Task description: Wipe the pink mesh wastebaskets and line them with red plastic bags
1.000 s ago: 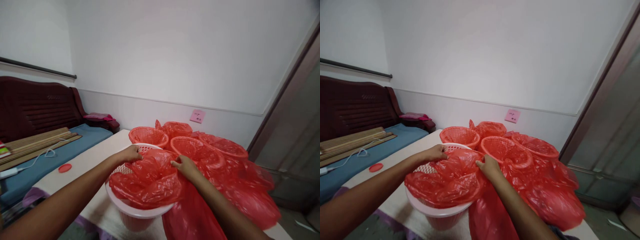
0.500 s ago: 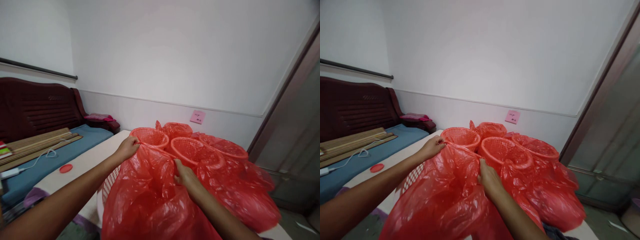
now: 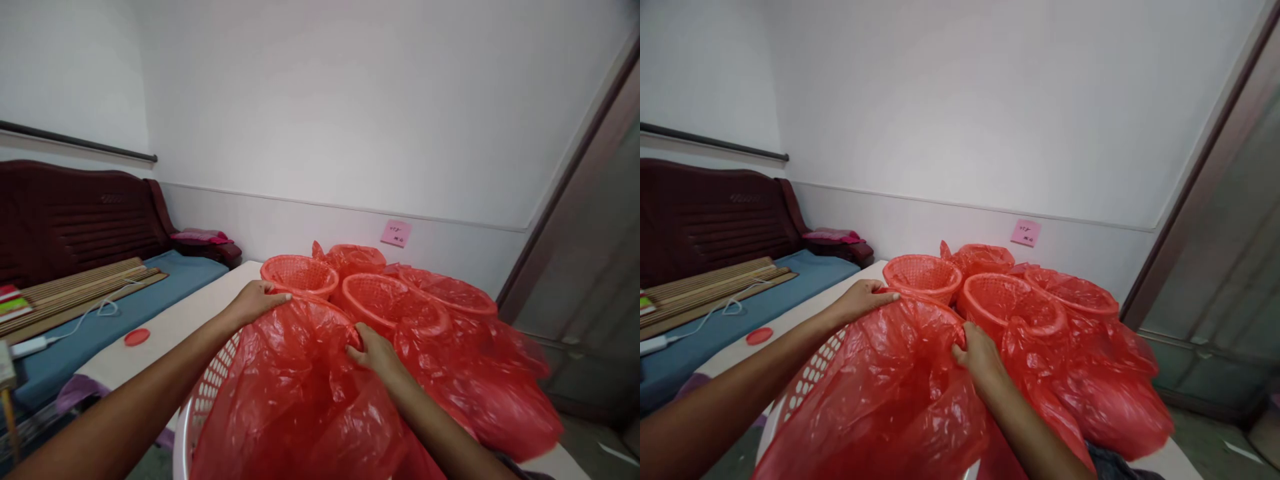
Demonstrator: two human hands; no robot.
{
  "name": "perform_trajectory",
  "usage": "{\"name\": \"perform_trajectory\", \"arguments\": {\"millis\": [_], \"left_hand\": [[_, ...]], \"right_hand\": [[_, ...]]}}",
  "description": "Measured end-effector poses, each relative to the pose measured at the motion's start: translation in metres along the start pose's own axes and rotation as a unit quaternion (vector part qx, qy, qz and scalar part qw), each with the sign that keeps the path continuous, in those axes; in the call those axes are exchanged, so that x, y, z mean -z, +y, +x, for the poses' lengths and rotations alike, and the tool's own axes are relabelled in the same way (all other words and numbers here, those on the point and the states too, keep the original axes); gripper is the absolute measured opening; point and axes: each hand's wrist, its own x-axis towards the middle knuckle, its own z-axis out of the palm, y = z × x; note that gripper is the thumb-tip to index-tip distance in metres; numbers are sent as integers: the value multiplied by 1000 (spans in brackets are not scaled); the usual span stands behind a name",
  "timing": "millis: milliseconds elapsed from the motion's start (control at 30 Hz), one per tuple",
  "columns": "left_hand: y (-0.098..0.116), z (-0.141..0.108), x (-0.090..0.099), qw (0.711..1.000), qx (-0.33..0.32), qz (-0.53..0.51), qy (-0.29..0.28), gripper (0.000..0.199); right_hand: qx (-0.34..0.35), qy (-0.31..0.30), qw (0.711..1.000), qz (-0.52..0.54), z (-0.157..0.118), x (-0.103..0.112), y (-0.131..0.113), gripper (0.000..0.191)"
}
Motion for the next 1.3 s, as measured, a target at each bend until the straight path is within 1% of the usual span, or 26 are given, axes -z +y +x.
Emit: {"name": "perform_trajectory", "arguments": {"millis": [67, 100, 200, 267, 367, 400, 467, 600, 667, 800, 967, 1067, 1167, 1300], "left_hand": [[7, -4, -3, 1000, -1, -24, -14, 39], [9, -4, -4, 999, -1, -32, -10, 40], [11, -2, -4, 999, 5, -45, 30, 40], [12, 1, -3, 997, 9, -54, 48, 39], [12, 5, -2, 996, 6, -69, 58, 39], [11, 5, -2, 995, 1, -75, 60, 38], [9, 6, -3, 994, -16, -89, 63, 37], [5, 8, -6, 991, -45, -116, 52, 33], [5, 9, -7, 989, -53, -127, 45, 30], [7, 11, -9, 986, -81, -144, 37, 23], [8, 10, -13, 984, -117, -127, 37, 16], [5, 9, -16, 986, -123, -99, 47, 15], [3, 8, -18, 989, -119, -71, 60, 14], [7, 7, -17, 990, -124, -33, 57, 10]], "right_hand": [[-9, 16, 1000, -8, 4, -2, -1, 15], [-9, 25, 1000, -8, 4, -3, 0, 17], [4, 47, 999, 7, 3, -6, 3, 22], [12, 54, 998, 17, 2, -8, 7, 20], [9, 61, 998, 21, 3, -10, 12, 10], [6, 63, 998, 22, 4, -11, 13, 10], [5, 69, 997, 27, 6, -12, 14, 21], [22, 69, 996, 46, 9, -13, 14, 58], [29, 53, 997, 52, 9, -12, 13, 67], [32, 29, 998, 51, 9, -9, 12, 70], [51, 30, 997, 40, 4, -7, 10, 71], [69, 34, 997, 33, 1, -6, 8, 74], [62, 30, 998, 12, -1, -4, 4, 77], [52, 21, 998, -8, -2, -2, 0, 77]]}}
